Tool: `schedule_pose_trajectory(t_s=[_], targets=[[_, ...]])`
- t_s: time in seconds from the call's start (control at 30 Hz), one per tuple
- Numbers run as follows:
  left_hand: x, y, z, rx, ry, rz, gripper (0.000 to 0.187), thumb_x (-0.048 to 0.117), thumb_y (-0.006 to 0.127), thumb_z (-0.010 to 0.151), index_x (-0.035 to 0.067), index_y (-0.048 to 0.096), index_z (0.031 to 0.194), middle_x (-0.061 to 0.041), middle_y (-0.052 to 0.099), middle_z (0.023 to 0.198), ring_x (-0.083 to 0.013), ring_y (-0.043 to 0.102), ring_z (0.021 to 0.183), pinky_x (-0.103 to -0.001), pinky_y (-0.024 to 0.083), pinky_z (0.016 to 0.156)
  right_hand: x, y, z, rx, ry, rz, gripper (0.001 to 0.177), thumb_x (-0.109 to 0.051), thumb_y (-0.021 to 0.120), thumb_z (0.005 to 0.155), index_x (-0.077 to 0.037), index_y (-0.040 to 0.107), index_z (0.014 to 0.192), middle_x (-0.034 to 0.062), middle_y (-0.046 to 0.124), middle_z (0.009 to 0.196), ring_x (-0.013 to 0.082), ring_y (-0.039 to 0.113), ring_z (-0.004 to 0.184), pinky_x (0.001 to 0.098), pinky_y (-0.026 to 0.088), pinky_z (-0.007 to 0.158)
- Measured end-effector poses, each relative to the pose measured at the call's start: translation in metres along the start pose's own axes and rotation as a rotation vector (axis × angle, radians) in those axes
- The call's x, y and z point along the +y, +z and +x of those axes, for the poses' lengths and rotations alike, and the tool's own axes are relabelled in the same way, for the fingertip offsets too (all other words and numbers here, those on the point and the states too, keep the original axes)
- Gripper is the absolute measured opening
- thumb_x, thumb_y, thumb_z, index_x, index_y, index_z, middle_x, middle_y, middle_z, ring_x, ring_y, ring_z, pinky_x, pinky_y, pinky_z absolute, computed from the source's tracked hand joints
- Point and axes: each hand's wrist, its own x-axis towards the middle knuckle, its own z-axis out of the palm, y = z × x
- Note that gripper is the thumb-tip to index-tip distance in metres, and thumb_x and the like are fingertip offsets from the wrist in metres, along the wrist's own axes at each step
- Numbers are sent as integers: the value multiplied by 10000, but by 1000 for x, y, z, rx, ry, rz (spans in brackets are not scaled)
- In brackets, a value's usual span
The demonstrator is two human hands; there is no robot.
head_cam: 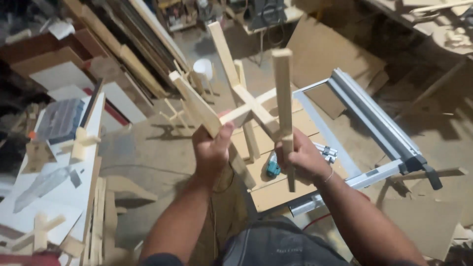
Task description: Assembling small wooden frames or stands by aligning slats and fastening them with a pneumatic nail gun and wood glue.
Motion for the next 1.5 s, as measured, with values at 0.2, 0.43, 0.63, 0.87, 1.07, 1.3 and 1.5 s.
schedule_pose_trajectory(t_s=[0.2, 0.43, 0.63, 0.87, 1.07, 1.3, 1.5], targets=[[-121, -21, 33, 31, -251, -106, 378, 322, 725, 919, 31, 747, 1159, -175, 737, 960, -160, 669, 844, -403, 560, 834, 92, -97, 10, 123, -125, -11, 164, -94, 727, 784, -6, 616, 865, 190, 643, 541, 268, 643, 391, 385, 544, 443], [-283, -79, 47, 339, -611, -492, 447, 335, 801, 815, 97, 660, 1166, -83, 752, 977, -183, 765, 936, -351, 597, 898, 160, -75, 152, 164, 669, -501, 215, -123, 675, 932, -5, 791, 1070, 254, 648, 616, 291, 685, 622, 403, 555, 718], [-261, -126, -17, 612, -699, -660, 668, 316, 857, 796, 70, 549, 1335, -102, 619, 1327, -332, 562, 1330, -537, 345, 1236, 282, -34, 170, -308, 716, -1312, 505, -399, 641, 912, -345, 592, 1412, 48, 739, 1221, 274, 695, 1189, 496, 545, 1029], [-217, -180, -60, 752, -670, -534, 419, 343, 786, 846, 117, 682, 1183, -93, 743, 1037, -244, 730, 957, -465, 540, 1078, 259, -33, 171, -505, 616, -1378, 451, -332, 579, 937, -167, 435, 1331, 193, 691, 1194, 430, 691, 1135, 566, 555, 986], [-174, -186, -72, 793, -586, -425, 324, 346, 727, 886, 124, 695, 1119, -127, 754, 925, -195, 703, 655, -380, 647, 806, 221, -72, 163, -706, 461, -1637, 344, -256, 592, 901, -84, 677, 1186, 170, 746, 1112, 368, 718, 1098, 476, 602, 939], [-152, -177, -64, 799, -515, -358, 220, 254, 655, 914, 158, 683, 1110, -165, 767, 928, -188, 643, 501, -395, 645, 650, 306, -135, 143, -494, 10, -1825, 429, -247, 562, 989, -314, 600, 1410, -22, 642, 1234, 231, 636, 1177, 363, 560, 986], [-158, -163, -48, 745, -487, -403, 217, 274, 672, 910, 114, 743, 1037, -157, 669, 641, -219, 597, 440, -435, 636, 625, 232, 7, 98, -269, 437, -789, 488, -392, 614, 994, -242, 600, 1458, 132, 715, 1261, 386, 646, 1195, 535, 518, 1027]])
